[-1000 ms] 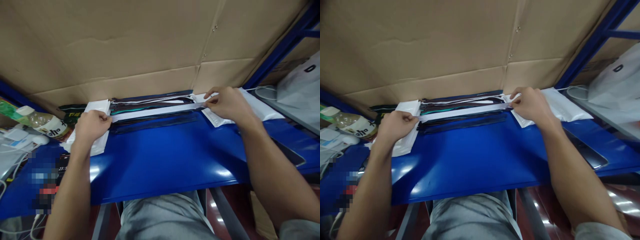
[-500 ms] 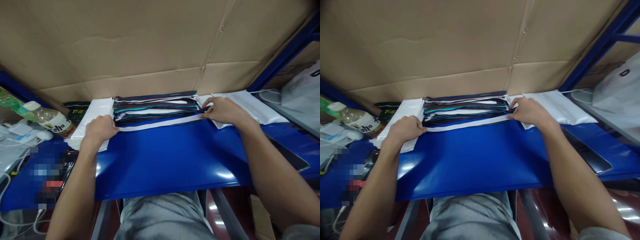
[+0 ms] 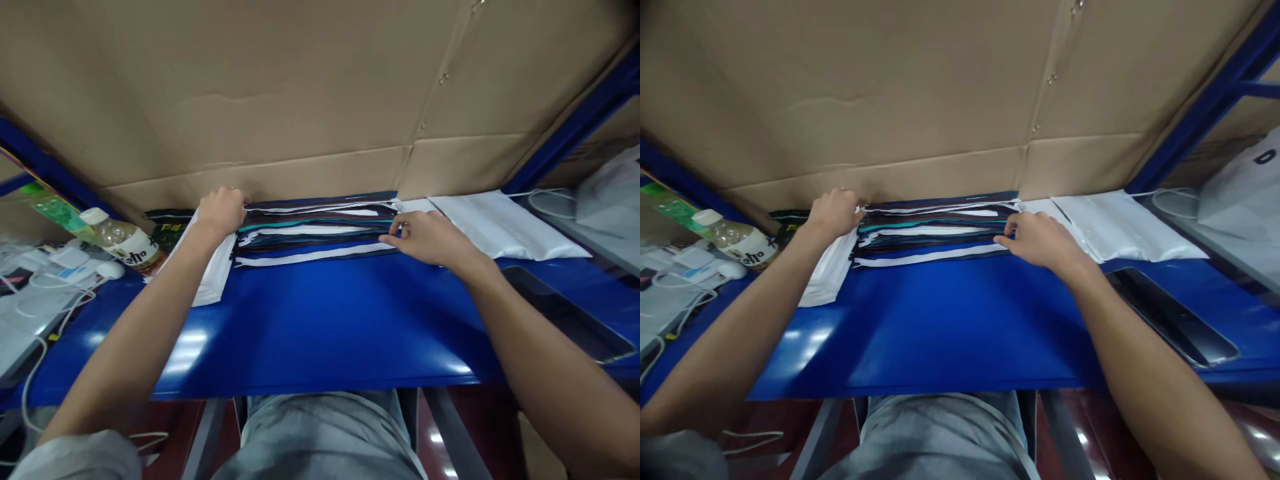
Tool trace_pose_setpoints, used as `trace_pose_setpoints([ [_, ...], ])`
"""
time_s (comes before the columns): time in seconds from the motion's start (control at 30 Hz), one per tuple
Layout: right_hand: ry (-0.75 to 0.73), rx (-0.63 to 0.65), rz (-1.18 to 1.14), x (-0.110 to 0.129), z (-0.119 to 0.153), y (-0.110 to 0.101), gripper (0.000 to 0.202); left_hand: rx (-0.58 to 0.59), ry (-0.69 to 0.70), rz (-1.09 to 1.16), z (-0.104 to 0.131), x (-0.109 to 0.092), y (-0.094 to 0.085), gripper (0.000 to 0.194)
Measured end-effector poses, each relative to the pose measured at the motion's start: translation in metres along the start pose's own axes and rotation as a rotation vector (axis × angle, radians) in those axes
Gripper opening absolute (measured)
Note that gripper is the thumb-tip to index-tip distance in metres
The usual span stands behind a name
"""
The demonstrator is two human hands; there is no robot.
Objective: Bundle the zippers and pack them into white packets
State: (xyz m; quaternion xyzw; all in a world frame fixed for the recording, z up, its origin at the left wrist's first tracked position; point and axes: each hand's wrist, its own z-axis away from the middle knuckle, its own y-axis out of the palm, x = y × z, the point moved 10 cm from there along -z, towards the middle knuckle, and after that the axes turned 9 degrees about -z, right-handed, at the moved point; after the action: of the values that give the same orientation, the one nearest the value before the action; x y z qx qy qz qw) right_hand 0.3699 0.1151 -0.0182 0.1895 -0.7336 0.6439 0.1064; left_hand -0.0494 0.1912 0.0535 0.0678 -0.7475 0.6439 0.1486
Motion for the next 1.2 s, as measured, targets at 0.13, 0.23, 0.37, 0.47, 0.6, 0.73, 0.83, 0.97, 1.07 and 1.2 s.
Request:
trace_pose_setpoints([
  [0.13, -0.013, 0.024, 0.037, 0.008, 0.002, 0.005, 0.040, 0.023, 0.050, -0.125, -0.029, -0.002, 0.012, 0.038],
  [0.23, -0.031, 0.044, 0.039, 0.013, 0.004, 0.008, 0.042, 0.029, 0.127, -0.175, -0.036, -0.008, 0.016, 0.038],
  [0.37, -0.050, 0.047, 0.023, 0.016, 0.005, 0.012, 0.040, 0.021, 0.145, -0.165, -0.038, -0.011, 0.015, 0.040],
  [0.47, -0.060, 0.041, 0.011, 0.017, 0.006, 0.012, 0.038, 0.016, 0.147, -0.136, -0.035, -0.012, 0.012, 0.046],
  [0.6, -0.050, 0.000, -0.018, 0.016, 0.006, 0.004, 0.036, -0.042, 0.152, -0.088, -0.030, -0.013, 0.002, 0.048],
  [0.73, -0.050, -0.084, -0.062, 0.013, 0.005, -0.013, 0.036, -0.167, 0.121, 0.021, -0.018, -0.012, -0.019, 0.046],
  [0.83, -0.062, -0.182, -0.116, 0.016, 0.007, -0.023, 0.036, -0.245, 0.089, 0.183, 0.007, -0.018, -0.034, 0.040],
  [0.97, -0.224, -0.137, -0.282, 0.056, 0.016, 0.000, 0.029, -0.207, 0.136, 0.489, 0.052, -0.051, -0.027, 0.032],
  [1.07, -0.381, 0.052, -0.358, 0.102, 0.029, 0.037, 0.031, -0.140, 0.133, 0.718, 0.077, -0.082, -0.007, 0.031],
  [1.2, -0.423, 0.113, -0.411, 0.132, 0.042, 0.057, 0.034, -0.107, 0.306, 0.812, 0.099, -0.135, 0.003, 0.033],
])
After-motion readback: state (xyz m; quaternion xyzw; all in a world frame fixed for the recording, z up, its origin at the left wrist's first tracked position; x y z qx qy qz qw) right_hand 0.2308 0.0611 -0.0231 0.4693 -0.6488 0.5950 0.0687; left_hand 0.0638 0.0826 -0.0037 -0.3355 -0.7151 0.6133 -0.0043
